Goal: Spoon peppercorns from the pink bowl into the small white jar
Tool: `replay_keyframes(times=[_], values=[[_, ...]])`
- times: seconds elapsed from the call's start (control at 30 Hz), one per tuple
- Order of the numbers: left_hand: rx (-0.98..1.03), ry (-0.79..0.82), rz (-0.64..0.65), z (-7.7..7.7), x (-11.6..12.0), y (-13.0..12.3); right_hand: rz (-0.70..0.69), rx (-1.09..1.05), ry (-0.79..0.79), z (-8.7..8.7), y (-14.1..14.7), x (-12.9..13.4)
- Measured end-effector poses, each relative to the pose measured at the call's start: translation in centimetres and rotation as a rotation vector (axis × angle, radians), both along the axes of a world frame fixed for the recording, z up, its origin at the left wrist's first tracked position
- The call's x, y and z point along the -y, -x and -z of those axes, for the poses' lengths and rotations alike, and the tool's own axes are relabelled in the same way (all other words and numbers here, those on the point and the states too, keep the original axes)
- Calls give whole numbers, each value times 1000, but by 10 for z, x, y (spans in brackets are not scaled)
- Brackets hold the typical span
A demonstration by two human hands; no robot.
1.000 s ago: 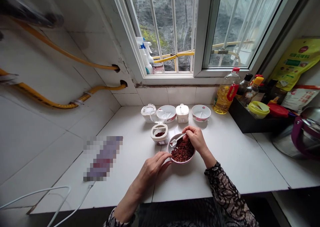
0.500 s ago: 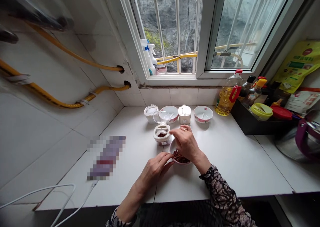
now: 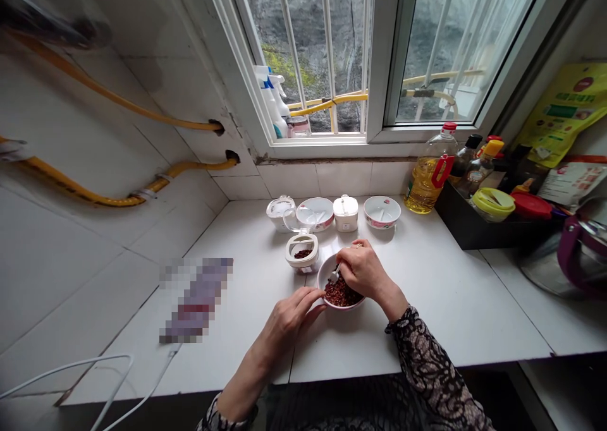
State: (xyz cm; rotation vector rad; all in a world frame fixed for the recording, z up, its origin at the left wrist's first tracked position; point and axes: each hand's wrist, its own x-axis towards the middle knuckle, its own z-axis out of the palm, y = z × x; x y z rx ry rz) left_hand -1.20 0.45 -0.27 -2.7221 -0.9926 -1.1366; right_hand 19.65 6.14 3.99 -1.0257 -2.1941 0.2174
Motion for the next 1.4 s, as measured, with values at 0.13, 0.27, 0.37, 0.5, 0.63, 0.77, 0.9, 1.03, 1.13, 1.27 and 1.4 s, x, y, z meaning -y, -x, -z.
replay_keyframes(times=[0.13, 0.27, 0.37, 0.5, 0.63, 0.77, 0.9, 1.03, 1.13, 1.27, 1.4], values=[[10, -2, 6, -1, 0, 0, 14, -67, 133, 1, 5, 2], [8, 1, 3, -1, 1, 0, 122, -221, 238, -2, 3, 1], [7, 18, 6, 0, 1, 0, 168, -378, 386, -5, 0, -1], [9, 22, 13, 1, 0, 0, 216, -555, 565, -7, -3, -3], [14, 24, 11, 1, 0, 0, 231, -632, 610, -5, -5, -6], [20, 23, 9, 0, 1, 0, 229, -698, 636, -3, -5, -9], [26, 21, 15, 0, 0, -1, 189, -779, 550, -6, 4, -7], [25, 1, -1, -1, 0, -1, 145, -681, 312, -9, 23, 2], [22, -12, -14, -1, 0, -1, 85, -401, 58, -9, 35, 6], [19, -30, -17, 0, 0, -2, -20, -164, -119, -11, 36, 6], [7, -17, -15, 0, 0, -1, 119, -310, -124, -17, 18, 7]])
